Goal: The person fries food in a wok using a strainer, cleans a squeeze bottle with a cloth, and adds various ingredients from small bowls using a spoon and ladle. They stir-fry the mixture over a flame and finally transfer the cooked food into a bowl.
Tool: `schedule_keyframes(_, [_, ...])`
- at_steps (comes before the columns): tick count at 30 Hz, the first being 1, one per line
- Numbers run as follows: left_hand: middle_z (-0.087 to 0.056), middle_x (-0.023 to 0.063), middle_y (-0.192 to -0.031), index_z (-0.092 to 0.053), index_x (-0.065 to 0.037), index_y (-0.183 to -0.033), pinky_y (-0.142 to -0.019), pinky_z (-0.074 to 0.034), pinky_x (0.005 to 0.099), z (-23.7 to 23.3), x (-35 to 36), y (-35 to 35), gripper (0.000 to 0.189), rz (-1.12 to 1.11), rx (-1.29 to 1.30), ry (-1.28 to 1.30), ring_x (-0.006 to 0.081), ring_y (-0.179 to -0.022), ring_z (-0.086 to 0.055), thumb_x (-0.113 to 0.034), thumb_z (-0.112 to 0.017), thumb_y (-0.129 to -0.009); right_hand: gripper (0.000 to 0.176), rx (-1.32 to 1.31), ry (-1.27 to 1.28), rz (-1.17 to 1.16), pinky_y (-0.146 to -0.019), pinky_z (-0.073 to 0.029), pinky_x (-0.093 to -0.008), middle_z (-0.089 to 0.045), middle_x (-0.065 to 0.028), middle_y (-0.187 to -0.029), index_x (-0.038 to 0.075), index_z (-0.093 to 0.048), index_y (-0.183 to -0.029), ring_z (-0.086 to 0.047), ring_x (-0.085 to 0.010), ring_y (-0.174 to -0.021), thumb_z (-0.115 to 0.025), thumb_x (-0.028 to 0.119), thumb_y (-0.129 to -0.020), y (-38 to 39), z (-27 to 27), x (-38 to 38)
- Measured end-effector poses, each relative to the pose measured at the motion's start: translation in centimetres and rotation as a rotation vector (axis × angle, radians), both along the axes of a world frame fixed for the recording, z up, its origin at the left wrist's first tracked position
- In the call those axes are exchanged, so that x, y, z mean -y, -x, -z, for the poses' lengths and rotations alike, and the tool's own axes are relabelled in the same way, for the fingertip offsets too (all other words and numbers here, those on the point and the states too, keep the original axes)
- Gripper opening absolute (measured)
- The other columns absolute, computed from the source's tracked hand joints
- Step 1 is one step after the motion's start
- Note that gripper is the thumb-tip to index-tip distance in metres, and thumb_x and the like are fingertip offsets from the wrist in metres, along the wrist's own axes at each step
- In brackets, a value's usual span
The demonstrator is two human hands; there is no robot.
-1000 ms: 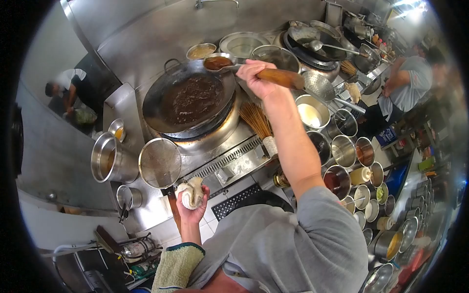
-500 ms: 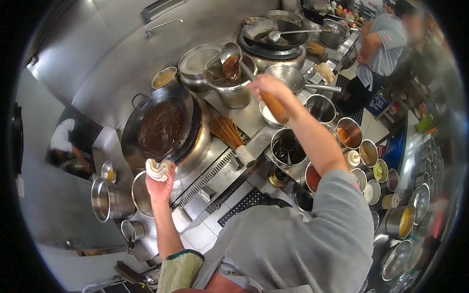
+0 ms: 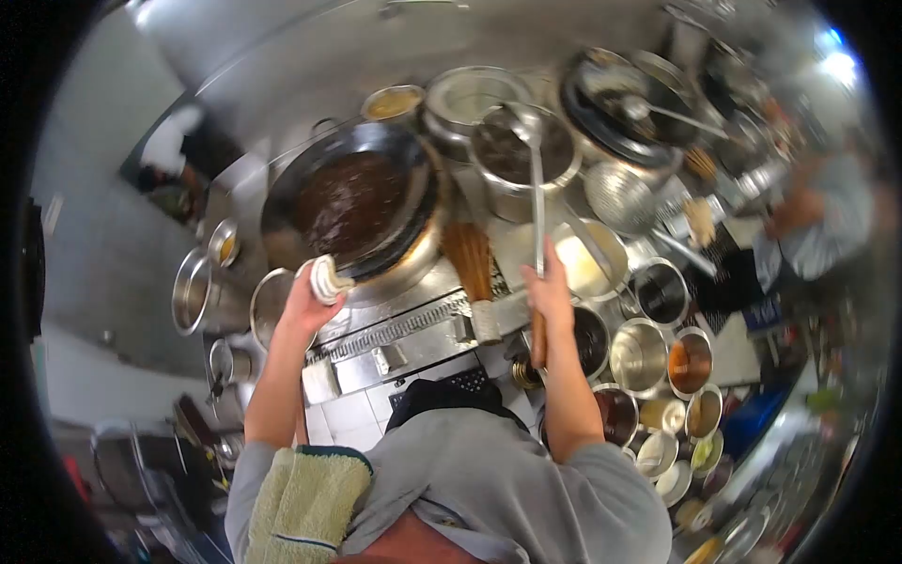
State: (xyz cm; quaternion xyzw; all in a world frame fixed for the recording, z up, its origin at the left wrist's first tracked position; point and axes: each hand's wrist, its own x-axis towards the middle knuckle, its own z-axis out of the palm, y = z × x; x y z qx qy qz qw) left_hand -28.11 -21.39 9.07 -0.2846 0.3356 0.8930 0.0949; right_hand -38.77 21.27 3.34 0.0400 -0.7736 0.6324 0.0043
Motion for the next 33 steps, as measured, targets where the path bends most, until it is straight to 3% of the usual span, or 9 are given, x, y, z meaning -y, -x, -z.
schedule_keyframes(5, [-0.063,0.005,-0.101,-0.06,-0.019,-0.106,-0.067,-0.051,0.0366,1.1,0.5,0.6,0.032,-0.021,0.019,-0.079,0.0266,-0.095,-0.06,-0.046,-0.049,-0.093,0.064,0.048,0.179,-0.094,-0.034,-0.036,-0.0247,-0.049,-0.0004,-0.065,0.001,-0.03,-0.143,-0.044,-0.0086,-0.042,-0.056,-0.002,-0.084,2.4,-7.2,4.4])
schedule_keyframes(9, [-0.063,0.003,-0.094,-0.059,-0.017,-0.1,-0.073,-0.051,0.039,-1.0,-1.1,0.6,0.023,-0.131,0.066,-0.151,0.024,-0.091,-0.06,-0.037,-0.059,-0.09,0.063,0.008,0.028,-0.366,-0.037,-0.039,-0.0279,-0.047,-0.0011,-0.059,0.0,-0.035,-0.14,-0.045,-0.0111,-0.042,-0.061,0.003,-0.082,9.9,-12.5,13.8])
schedule_keyframes(12, [-0.062,0.0038,-0.088,-0.056,-0.014,-0.098,-0.075,-0.051,0.0408,1.1,-1.0,2.9,0.01,-0.285,0.086,-0.154,0.0194,-0.085,-0.061,-0.02,-0.054,-0.091,0.057,-0.002,-0.178,-0.54,-0.037,-0.041,-0.0299,-0.049,-0.0045,-0.059,-0.002,-0.04,-0.132,-0.048,-0.0144,-0.043,-0.064,0.005,-0.08,16.0,-14.1,23.5])
schedule_keyframes(13, [-0.063,0.0081,-0.084,-0.055,-0.012,-0.098,-0.068,-0.051,0.0418,5.3,0.3,3.6,0.01,-0.154,-0.025,-0.187,0.0244,-0.078,-0.062,-0.018,-0.051,-0.091,0.054,-0.004,-0.248,-0.573,-0.038,-0.041,-0.0306,-0.05,-0.0057,-0.06,-0.003,-0.042,-0.129,-0.049,-0.0152,-0.044,-0.064,0.005,-0.079,17.2,-14.7,26.5])
schedule_keyframes(16, [-0.063,0.0085,-0.082,-0.053,-0.012,-0.094,-0.063,-0.049,0.0412,1.9,0.0,1.6,0.008,-0.279,0.06,-0.139,0.0231,-0.07,-0.059,-0.018,-0.052,-0.088,0.059,0.031,-0.485,-0.724,-0.038,-0.042,-0.0292,-0.05,-0.0059,-0.065,0.001,-0.04,-0.136,-0.048,-0.0125,-0.047,-0.063,0.007,-0.082,18.4,-16.4,32.1])
schedule_keyframes(20, [-0.06,0.0064,-0.077,-0.052,-0.014,-0.092,-0.062,-0.049,0.0419,0.4,2.7,-0.9,0.006,-0.231,0.06,-0.104,0.0212,-0.068,-0.058,-0.018,-0.052,-0.087,0.067,-0.009,-0.719,-0.807,-0.04,-0.043,-0.0294,-0.051,-0.0069,-0.068,-0.002,-0.032,-0.141,-0.048,-0.0132,-0.047,-0.062,0.005,-0.082,16.4,-18.4,30.9])
schedule_keyframes(23, [-0.059,0.0058,-0.075,-0.052,-0.014,-0.092,-0.059,-0.048,0.0411,0.9,2.9,-1.1,0.007,-0.183,0.036,-0.089,0.0213,-0.066,-0.058,-0.019,-0.052,-0.088,0.048,0.086,-0.67,-0.743,-0.04,-0.043,-0.0312,-0.051,-0.0074,-0.063,-0.004,-0.044,-0.125,-0.05,-0.0152,-0.046,-0.061,0.005,-0.081,16.1,-18.9,29.3])
schedule_keyframes(27, [-0.062,0.0083,-0.078,-0.05,-0.013,-0.096,-0.051,-0.047,0.0389,-0.6,3.4,-1.9,0.011,-0.201,0.053,-0.065,0.0232,-0.061,-0.059,-0.022,-0.051,-0.089,0.073,0.17,-0.553,-0.806,-0.04,-0.04,-0.0277,-0.048,-0.0035,-0.064,-0.003,-0.024,-0.145,-0.046,-0.0118,-0.047,-0.062,0.005,-0.083,16.1,-19.8,27.4])
schedule_keyframes(33, [-0.061,0.011,-0.074,-0.051,-0.009,-0.088,-0.042,-0.041,0.0347,-3.2,4.1,-4.5,0.009,-0.253,0.07,0.031,0.0247,-0.059,-0.058,-0.018,-0.05,-0.085,0.067,0.263,-0.437,-0.86,-0.04,-0.038,-0.0265,-0.043,0.0004,-0.058,-0.003,-0.027,-0.143,-0.042,-0.0086,-0.045,-0.058,0.003,-0.084,15.9,-19.7,25.3])
